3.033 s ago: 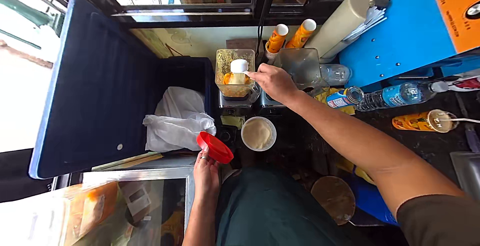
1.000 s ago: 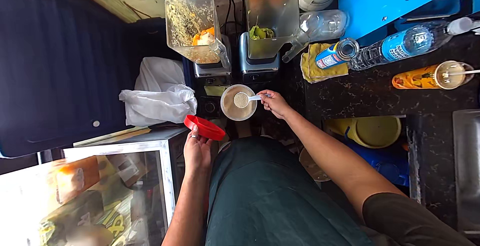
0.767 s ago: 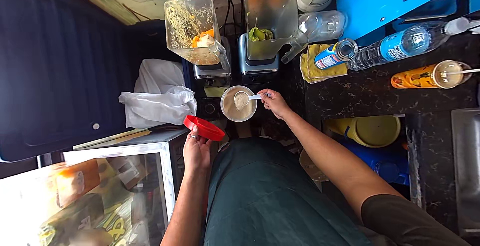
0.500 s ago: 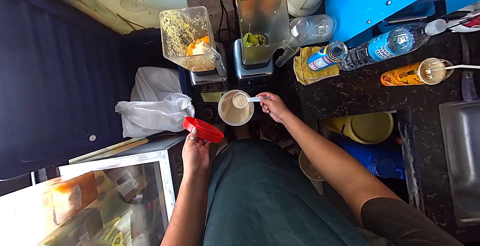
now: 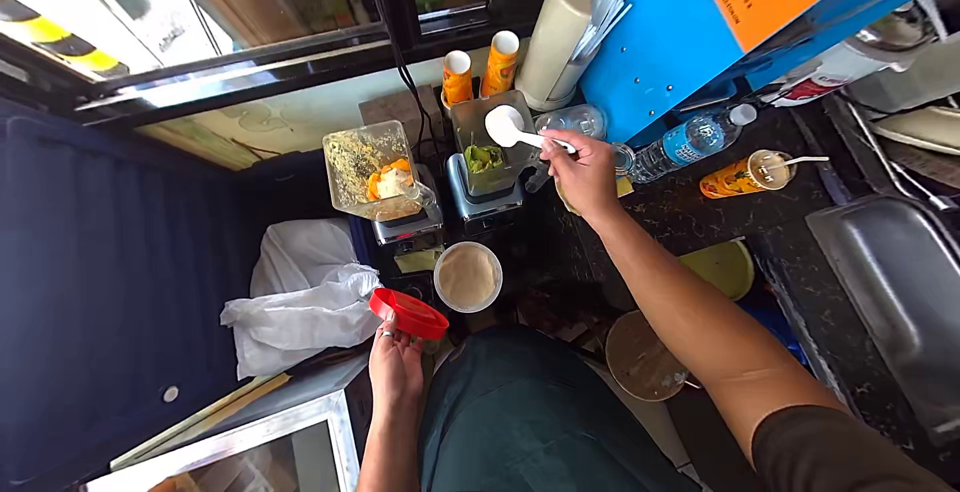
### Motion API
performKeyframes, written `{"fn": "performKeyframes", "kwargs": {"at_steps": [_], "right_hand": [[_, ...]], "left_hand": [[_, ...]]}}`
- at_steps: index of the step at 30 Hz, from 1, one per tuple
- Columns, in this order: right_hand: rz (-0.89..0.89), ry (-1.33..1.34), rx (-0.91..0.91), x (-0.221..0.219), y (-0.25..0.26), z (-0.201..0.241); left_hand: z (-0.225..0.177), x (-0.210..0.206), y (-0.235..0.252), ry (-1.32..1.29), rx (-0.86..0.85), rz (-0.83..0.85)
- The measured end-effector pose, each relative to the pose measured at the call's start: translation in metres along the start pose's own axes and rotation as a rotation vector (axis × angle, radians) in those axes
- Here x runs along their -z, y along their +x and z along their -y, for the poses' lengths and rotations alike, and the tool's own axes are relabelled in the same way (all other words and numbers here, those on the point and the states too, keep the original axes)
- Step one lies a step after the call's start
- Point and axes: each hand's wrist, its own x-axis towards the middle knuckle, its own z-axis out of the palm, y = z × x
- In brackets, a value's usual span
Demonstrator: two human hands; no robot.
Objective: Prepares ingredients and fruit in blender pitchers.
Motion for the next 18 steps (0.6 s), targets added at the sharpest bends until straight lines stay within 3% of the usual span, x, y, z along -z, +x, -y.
{"fn": "performKeyframes", "kwargs": {"at_steps": [4, 9, 12, 15, 18], "right_hand": [[0.156, -0.483, 0.283, -0.013, 0.012, -0.016], [0.212, -0.677, 0.381, -0.018, 0.004, -0.011], [0.189, -0.657, 0.353, -0.018, 0.0, -0.003], [0.01, -0.43, 0.273, -0.01, -0.021, 0.023], [-0.039, -0.162, 0.004, 0.003, -0.073, 0.048]], "left_hand": [[-0.007, 0.004, 0.004, -0.005, 0.002, 0.017], [-0.014, 0.017, 0.013, 0.014, 0.005, 0.04], [-0.017, 0.019, 0.02, 0.043, 0.003, 0.08], [-0.021, 0.017, 0.024, 0.103, -0.031, 0.141], [-0.02, 0.017, 0.031, 0.184, -0.112, 0.244]]}}
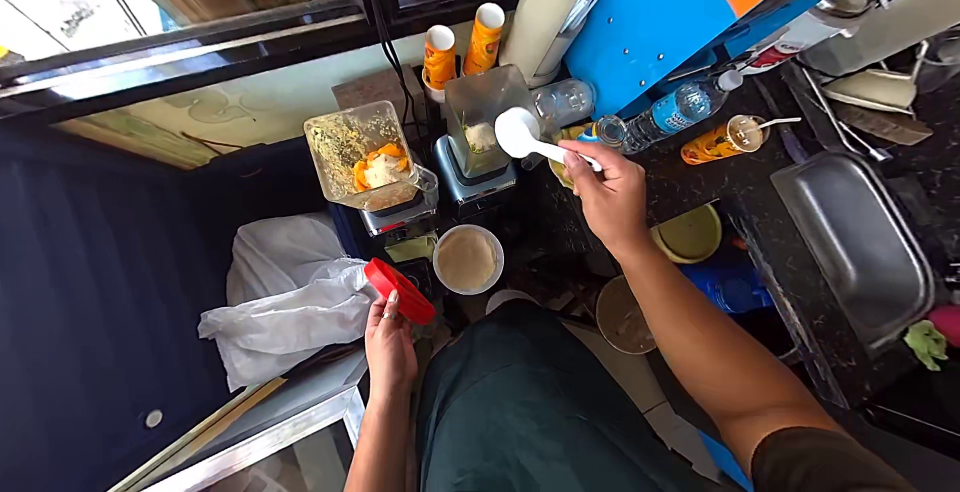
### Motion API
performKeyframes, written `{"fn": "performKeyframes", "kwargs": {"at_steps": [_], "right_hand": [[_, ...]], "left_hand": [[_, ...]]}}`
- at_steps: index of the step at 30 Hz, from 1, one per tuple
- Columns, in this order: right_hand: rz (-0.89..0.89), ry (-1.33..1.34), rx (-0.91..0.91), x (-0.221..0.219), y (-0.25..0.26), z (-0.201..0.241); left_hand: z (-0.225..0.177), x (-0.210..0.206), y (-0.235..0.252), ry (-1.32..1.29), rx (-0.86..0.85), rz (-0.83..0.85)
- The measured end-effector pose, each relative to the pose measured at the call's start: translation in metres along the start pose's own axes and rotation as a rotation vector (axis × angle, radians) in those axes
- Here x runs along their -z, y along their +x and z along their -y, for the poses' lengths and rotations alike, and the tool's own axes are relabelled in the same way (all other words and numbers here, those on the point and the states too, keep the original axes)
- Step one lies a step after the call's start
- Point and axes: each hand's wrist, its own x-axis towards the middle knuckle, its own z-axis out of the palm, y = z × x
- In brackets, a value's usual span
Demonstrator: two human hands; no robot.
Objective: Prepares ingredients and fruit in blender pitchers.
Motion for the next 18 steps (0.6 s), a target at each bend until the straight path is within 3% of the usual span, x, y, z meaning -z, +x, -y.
{"fn": "performKeyframes", "kwargs": {"at_steps": [5, 7, 9, 13, 18], "right_hand": [[0.43, 0.158, -0.67, -0.045, -0.084, -0.062], [0.612, 0.125, -0.726, -0.078, -0.094, -0.087], [0.718, 0.008, -0.661, -0.099, -0.095, -0.107], [0.363, 0.01, -0.633, -0.091, -0.088, -0.139], [-0.177, -0.027, -0.582, -0.014, -0.053, -0.181]], "left_hand": [[0.015, -0.008, 0.018, 0.366, -0.153, 0.197], [0.025, -0.02, 0.022, 0.572, -0.218, 0.266], [0.037, -0.033, 0.025, 0.861, -0.325, 0.362], [0.069, -0.064, 0.03, 1.475, -0.611, 0.58], [0.108, -0.097, 0.029, 1.845, -0.583, 0.72]]}}
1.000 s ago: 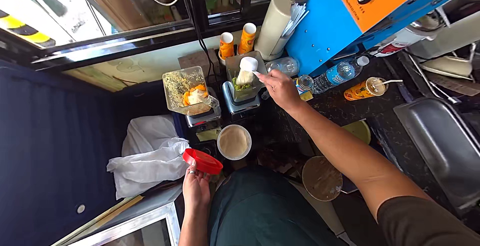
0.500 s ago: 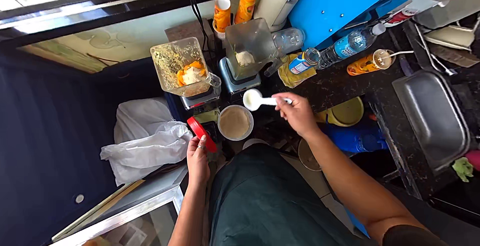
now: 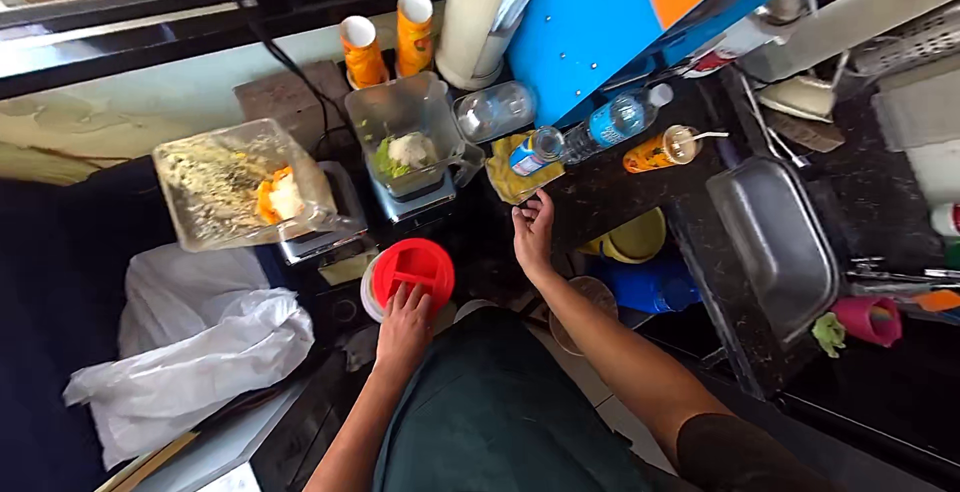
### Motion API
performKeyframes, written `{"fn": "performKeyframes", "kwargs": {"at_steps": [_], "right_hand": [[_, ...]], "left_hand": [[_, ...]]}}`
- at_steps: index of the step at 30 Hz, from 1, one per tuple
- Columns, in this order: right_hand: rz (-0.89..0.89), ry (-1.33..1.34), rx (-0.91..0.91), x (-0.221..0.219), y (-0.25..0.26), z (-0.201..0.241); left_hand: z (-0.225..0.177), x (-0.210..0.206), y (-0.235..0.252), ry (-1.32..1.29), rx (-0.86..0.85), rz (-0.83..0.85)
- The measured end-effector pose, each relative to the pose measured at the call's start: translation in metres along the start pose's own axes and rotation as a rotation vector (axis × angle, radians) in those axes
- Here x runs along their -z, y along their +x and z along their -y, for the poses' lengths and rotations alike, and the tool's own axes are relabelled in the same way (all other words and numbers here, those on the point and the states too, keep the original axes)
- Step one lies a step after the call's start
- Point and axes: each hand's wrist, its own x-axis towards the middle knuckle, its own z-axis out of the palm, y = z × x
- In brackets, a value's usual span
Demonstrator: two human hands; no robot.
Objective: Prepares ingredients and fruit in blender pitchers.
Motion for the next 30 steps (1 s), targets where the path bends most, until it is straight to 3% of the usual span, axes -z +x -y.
{"fn": "performKeyframes", "kwargs": {"at_steps": [4, 9, 12, 16, 19, 22, 25, 28, 30], "right_hand": [[-0.061, -0.041, 0.058, 0.02, 0.066, 0.0], [-0.087, 0.015, 0.08, 0.007, 0.119, -0.001], [-0.086, 0.019, 0.071, 0.006, 0.12, -0.004], [-0.066, 0.116, 0.24, 0.018, 0.11, 0.005], [0.06, 0.177, 0.381, 0.042, 0.095, 0.037], [0.244, 0.187, 0.51, 0.06, 0.096, 0.084], [0.424, 0.193, 0.602, 0.061, 0.101, 0.133], [0.507, 0.093, 0.75, 0.054, 0.111, 0.169], [0.542, -0.008, 0.804, 0.046, 0.12, 0.186]], "left_hand": [[-0.011, -0.005, -0.007, 0.153, 0.095, 0.014], [-0.02, 0.005, -0.003, 0.212, 0.233, 0.104], [-0.016, -0.01, -0.004, 0.171, 0.232, 0.04], [0.004, -0.05, -0.017, 0.181, 0.156, -0.181], [0.005, -0.061, -0.019, 0.181, 0.165, -0.206], [0.006, -0.045, -0.021, 0.009, 0.164, -0.212], [0.024, -0.011, -0.046, -0.148, 0.124, -0.53], [0.059, 0.027, -0.087, -0.176, 0.276, -0.712], [0.09, 0.046, -0.121, -0.145, 0.437, -0.724]]}}
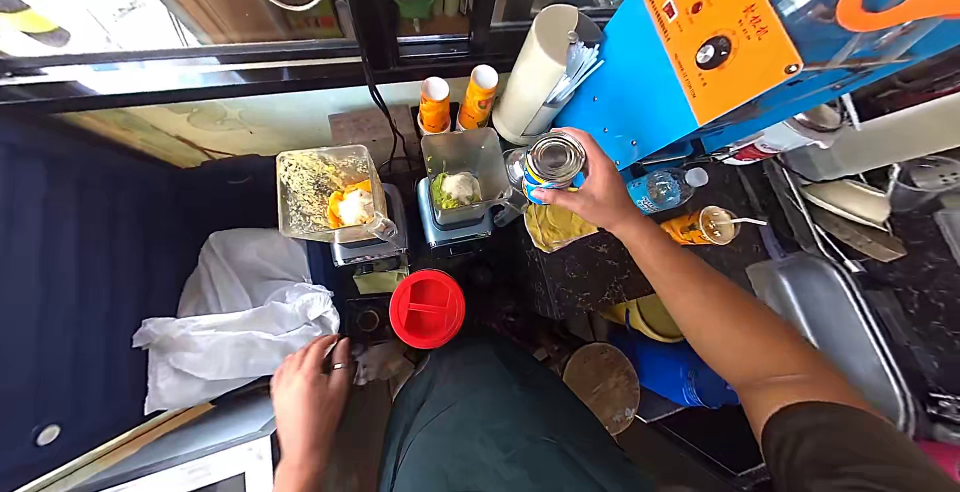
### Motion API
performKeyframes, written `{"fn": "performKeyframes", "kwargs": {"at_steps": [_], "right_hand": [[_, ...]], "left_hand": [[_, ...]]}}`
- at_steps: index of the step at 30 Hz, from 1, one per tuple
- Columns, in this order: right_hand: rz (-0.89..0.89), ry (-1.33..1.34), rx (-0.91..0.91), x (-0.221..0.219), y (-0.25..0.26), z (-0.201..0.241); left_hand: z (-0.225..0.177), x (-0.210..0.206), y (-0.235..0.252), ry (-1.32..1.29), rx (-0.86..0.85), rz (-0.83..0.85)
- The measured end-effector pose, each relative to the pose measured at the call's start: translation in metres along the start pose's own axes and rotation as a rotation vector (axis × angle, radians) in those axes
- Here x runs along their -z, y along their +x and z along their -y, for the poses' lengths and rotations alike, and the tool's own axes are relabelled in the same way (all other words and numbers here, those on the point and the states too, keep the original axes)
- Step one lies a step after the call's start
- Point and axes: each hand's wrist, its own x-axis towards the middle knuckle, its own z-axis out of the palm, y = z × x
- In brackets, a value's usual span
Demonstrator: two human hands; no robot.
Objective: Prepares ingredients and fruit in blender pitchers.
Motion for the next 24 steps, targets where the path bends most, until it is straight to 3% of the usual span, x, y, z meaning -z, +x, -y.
{"fn": "performKeyframes", "kwargs": {"at_steps": [5, 7, 12, 24], "right_hand": [[0.214, -0.218, 0.01, -0.003, 0.034, 0.01], [0.277, -0.289, 0.009, -0.005, 0.041, 0.011], [0.384, -0.379, -0.027, -0.006, 0.052, 0.017], [0.399, -0.556, -0.052, 0.015, 0.059, 0.021]], "left_hand": [[0.065, 0.054, -0.023, 0.135, 0.338, 0.233], [0.07, 0.051, -0.031, 0.163, 0.318, 0.224], [0.068, 0.04, -0.037, 0.166, 0.274, -0.007], [0.069, 0.038, -0.036, 0.17, 0.285, -0.015]]}}
